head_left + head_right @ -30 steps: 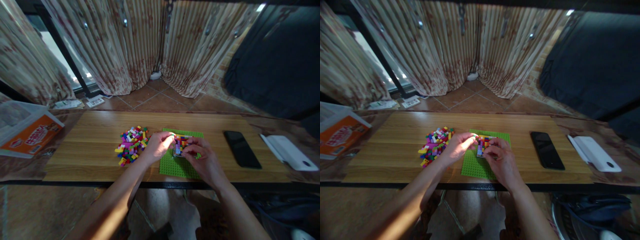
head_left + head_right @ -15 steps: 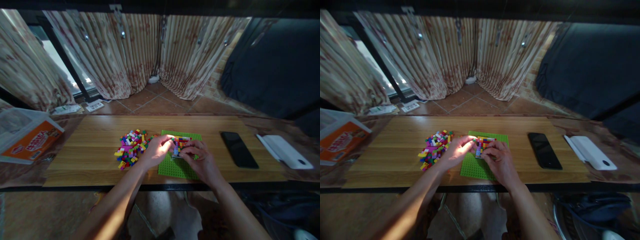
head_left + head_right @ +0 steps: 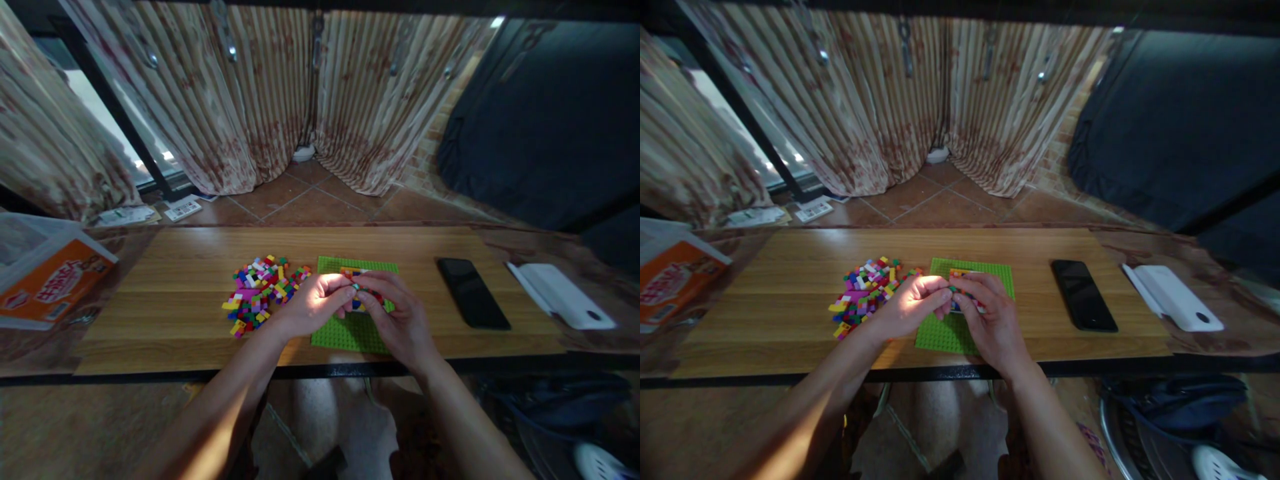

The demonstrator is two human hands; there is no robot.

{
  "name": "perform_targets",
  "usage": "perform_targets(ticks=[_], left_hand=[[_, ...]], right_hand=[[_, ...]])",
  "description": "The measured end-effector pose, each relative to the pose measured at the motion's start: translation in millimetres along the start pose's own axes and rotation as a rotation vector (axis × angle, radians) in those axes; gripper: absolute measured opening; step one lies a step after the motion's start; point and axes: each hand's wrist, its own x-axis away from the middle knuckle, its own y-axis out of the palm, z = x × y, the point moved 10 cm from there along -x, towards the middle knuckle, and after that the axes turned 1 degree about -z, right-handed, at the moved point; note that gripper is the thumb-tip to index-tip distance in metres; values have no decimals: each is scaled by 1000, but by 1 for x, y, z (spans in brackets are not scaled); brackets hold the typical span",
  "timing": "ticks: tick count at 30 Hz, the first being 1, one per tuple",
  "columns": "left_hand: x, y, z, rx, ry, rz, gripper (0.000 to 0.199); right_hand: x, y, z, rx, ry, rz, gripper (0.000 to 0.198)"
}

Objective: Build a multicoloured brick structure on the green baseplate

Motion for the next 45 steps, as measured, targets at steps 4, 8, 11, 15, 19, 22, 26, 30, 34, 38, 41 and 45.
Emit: perform_targets(ticks=[4, 8, 11, 15, 19, 22, 26, 30, 34, 38, 41, 45], left_hand=[[0, 0, -1, -10, -10, -10, 35], [1, 3, -2, -1, -25, -31, 33], [1, 5, -3, 5, -29, -43, 32], [-1, -5, -5, -40, -45, 5, 29], [-2, -31, -9, -165, -87, 197, 25], [0, -47, -17, -185, -142, 322, 23], [0, -48, -25, -229, -175, 338, 22], [-2, -42, -25, -307, -157, 279, 27], [-2, -38, -25, -360, -159, 242, 28], [-1, -35, -26, -371, -195, 230, 24], [0, -35, -23, -409, -209, 238, 24], [-1, -34, -23, -428, -212, 233, 26]], right_hand=[[1, -4, 0, -6, -11, 29, 20], [2, -3, 0, -12, -23, 23, 17], [3, -5, 4, -13, -5, 24, 16], [4, -16, 14, 9, 50, 18, 11], [5, -17, 25, 46, 124, -105, 7], [7, -12, 26, 96, 114, -180, 7], [6, -4, 24, 142, 83, -193, 7], [3, -1, 24, 168, 77, -163, 10], [1, -2, 21, 175, 60, -132, 13], [2, -3, 19, 170, 43, -125, 13], [2, -2, 20, 174, 32, -135, 13], [2, 0, 21, 195, 21, -156, 13]])
